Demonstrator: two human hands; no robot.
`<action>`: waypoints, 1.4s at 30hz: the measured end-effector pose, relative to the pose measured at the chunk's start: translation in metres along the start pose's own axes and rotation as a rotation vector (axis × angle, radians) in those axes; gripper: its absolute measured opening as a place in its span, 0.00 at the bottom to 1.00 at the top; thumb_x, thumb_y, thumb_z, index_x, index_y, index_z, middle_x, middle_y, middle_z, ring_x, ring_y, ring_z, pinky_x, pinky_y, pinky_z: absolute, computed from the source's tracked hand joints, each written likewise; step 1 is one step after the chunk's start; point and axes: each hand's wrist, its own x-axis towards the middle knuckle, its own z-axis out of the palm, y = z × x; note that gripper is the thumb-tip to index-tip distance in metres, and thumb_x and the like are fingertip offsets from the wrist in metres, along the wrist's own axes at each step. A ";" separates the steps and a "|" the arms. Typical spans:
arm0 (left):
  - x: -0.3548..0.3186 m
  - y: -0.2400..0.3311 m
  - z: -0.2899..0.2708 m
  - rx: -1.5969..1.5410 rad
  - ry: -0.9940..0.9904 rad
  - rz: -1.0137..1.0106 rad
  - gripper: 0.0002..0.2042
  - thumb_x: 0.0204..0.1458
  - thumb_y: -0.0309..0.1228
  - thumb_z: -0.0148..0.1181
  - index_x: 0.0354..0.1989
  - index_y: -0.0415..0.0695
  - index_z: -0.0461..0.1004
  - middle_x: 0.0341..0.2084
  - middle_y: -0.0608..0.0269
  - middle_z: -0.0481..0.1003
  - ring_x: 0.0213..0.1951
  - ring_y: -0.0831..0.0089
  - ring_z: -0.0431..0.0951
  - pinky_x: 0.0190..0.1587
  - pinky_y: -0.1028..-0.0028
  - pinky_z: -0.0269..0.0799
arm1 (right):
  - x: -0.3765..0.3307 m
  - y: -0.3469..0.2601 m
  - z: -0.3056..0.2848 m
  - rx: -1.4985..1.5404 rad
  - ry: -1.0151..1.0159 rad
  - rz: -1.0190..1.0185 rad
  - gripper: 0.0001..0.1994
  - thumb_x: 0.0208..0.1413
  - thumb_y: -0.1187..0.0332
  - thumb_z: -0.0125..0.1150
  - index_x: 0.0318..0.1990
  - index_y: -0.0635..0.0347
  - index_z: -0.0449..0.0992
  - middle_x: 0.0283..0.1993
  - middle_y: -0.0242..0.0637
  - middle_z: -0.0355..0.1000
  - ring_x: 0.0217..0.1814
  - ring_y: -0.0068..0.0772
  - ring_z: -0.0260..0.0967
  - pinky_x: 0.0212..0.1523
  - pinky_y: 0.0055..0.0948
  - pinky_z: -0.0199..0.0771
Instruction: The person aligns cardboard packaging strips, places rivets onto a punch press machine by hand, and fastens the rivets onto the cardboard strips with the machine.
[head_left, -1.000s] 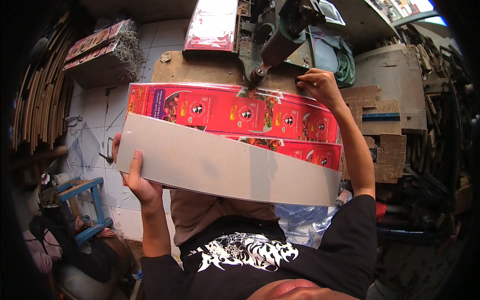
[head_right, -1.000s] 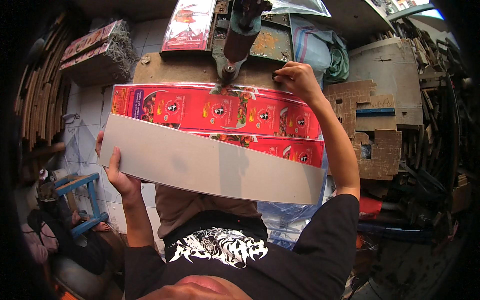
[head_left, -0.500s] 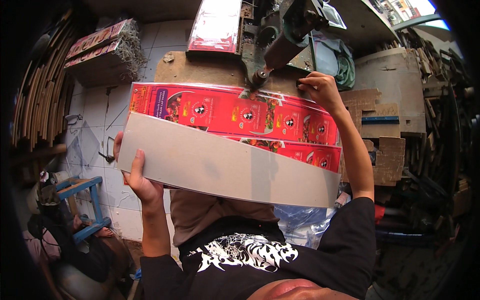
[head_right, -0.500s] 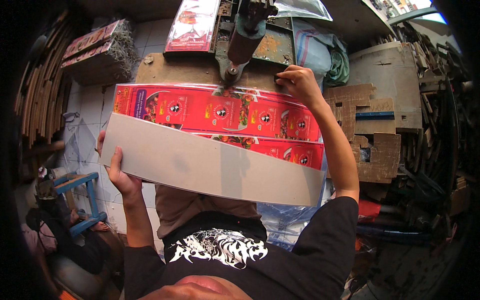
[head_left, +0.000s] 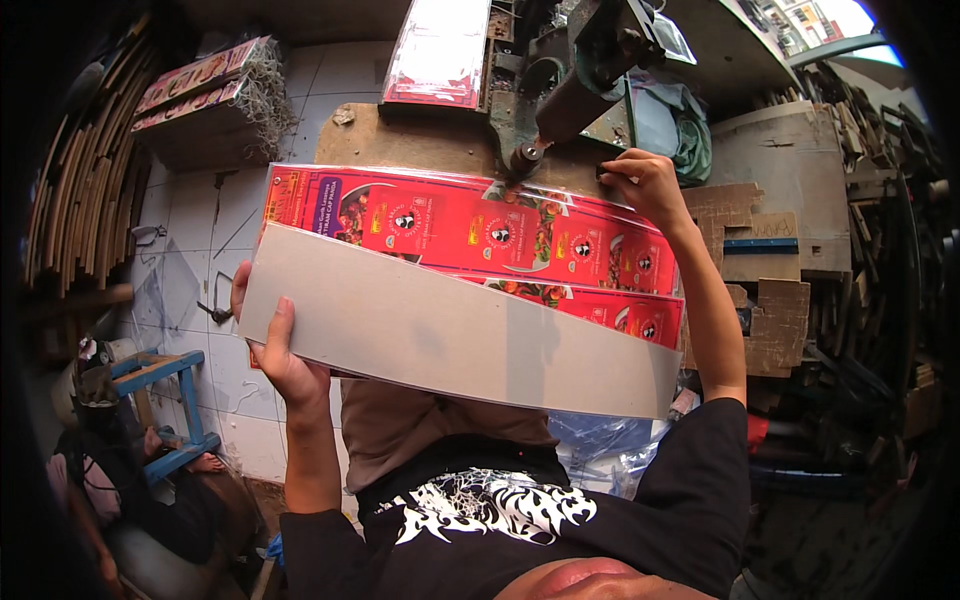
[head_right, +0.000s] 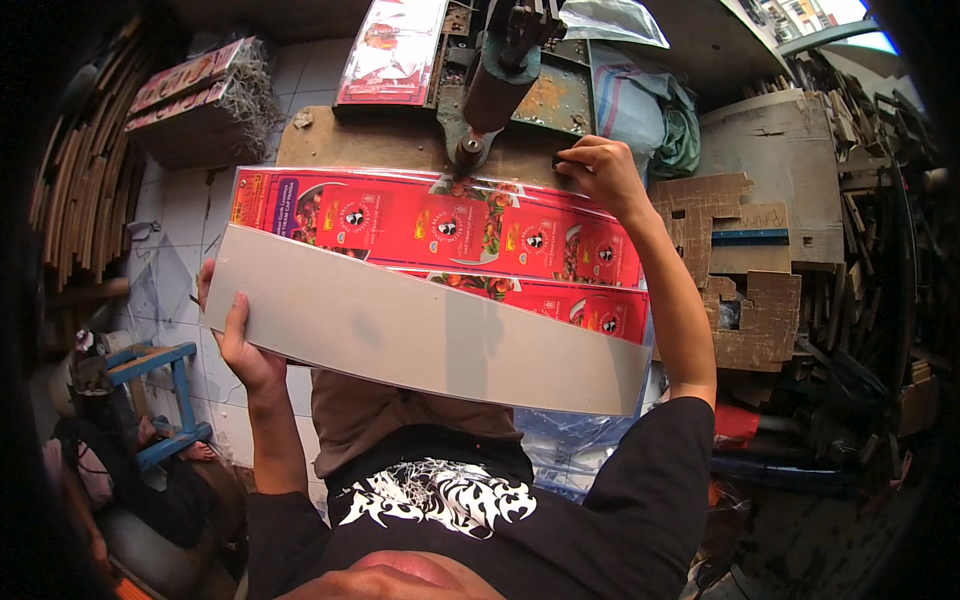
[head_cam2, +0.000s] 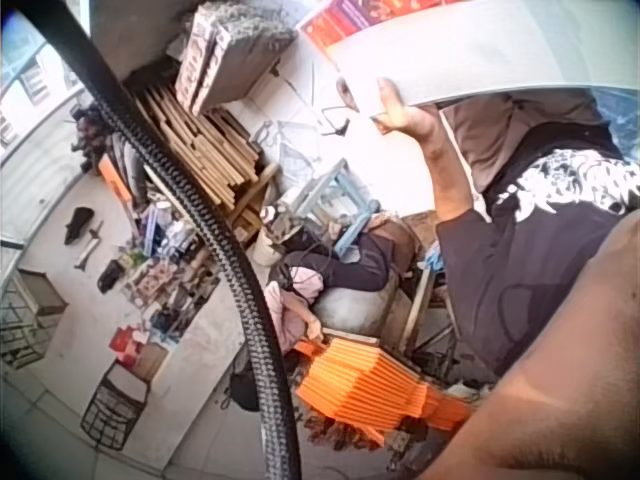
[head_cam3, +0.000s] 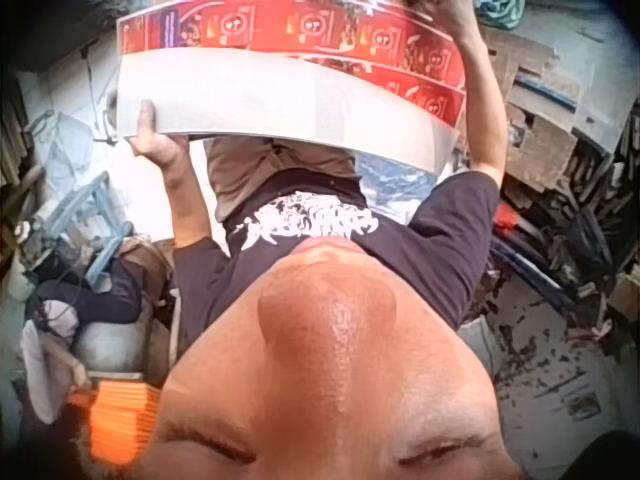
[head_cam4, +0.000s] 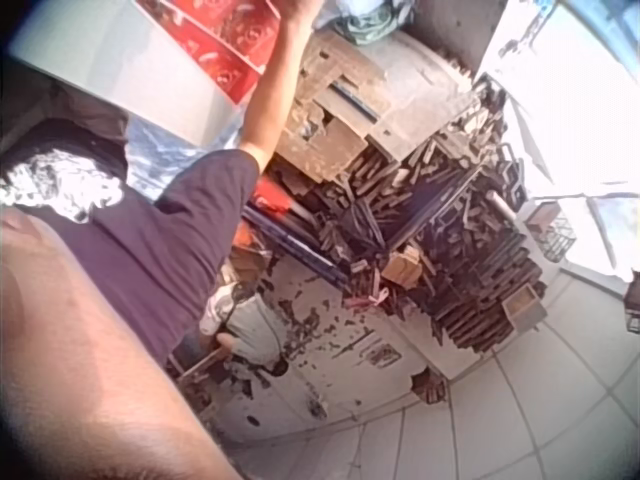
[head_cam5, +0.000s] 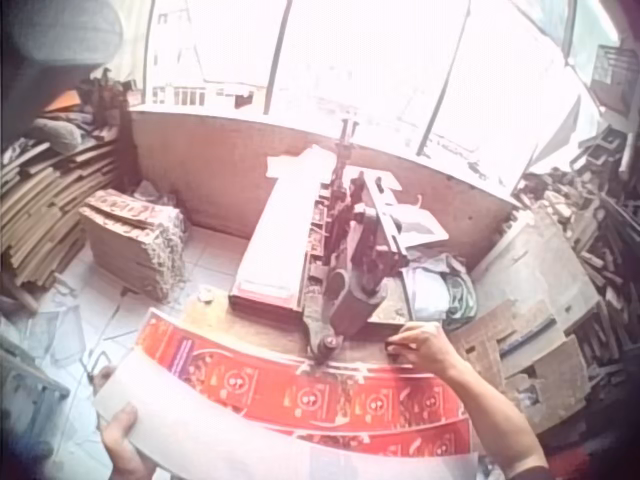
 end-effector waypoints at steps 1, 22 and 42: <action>0.000 0.000 0.000 -0.001 0.000 0.000 0.29 0.57 0.23 0.50 0.69 0.42 0.54 0.62 0.50 0.65 0.64 0.60 0.67 0.68 0.61 0.62 | 0.000 0.000 0.000 0.001 -0.002 -0.002 0.09 0.49 0.76 0.73 0.39 0.64 0.85 0.33 0.39 0.79 0.31 0.33 0.77 0.33 0.28 0.75; 0.000 -0.001 0.003 -0.006 0.006 0.027 0.28 0.56 0.24 0.51 0.68 0.40 0.58 0.59 0.53 0.66 0.62 0.61 0.68 0.67 0.62 0.61 | 0.001 0.000 -0.001 -0.009 -0.008 -0.014 0.08 0.49 0.75 0.73 0.39 0.63 0.85 0.32 0.39 0.79 0.31 0.33 0.78 0.33 0.28 0.75; 0.000 -0.003 -0.001 -0.068 0.006 0.030 0.27 0.58 0.22 0.49 0.68 0.41 0.58 0.60 0.53 0.67 0.62 0.61 0.68 0.67 0.62 0.63 | -0.011 -0.031 -0.019 -0.168 0.143 -0.035 0.21 0.51 0.68 0.73 0.55 0.55 0.80 0.49 0.41 0.78 0.47 0.43 0.78 0.47 0.35 0.78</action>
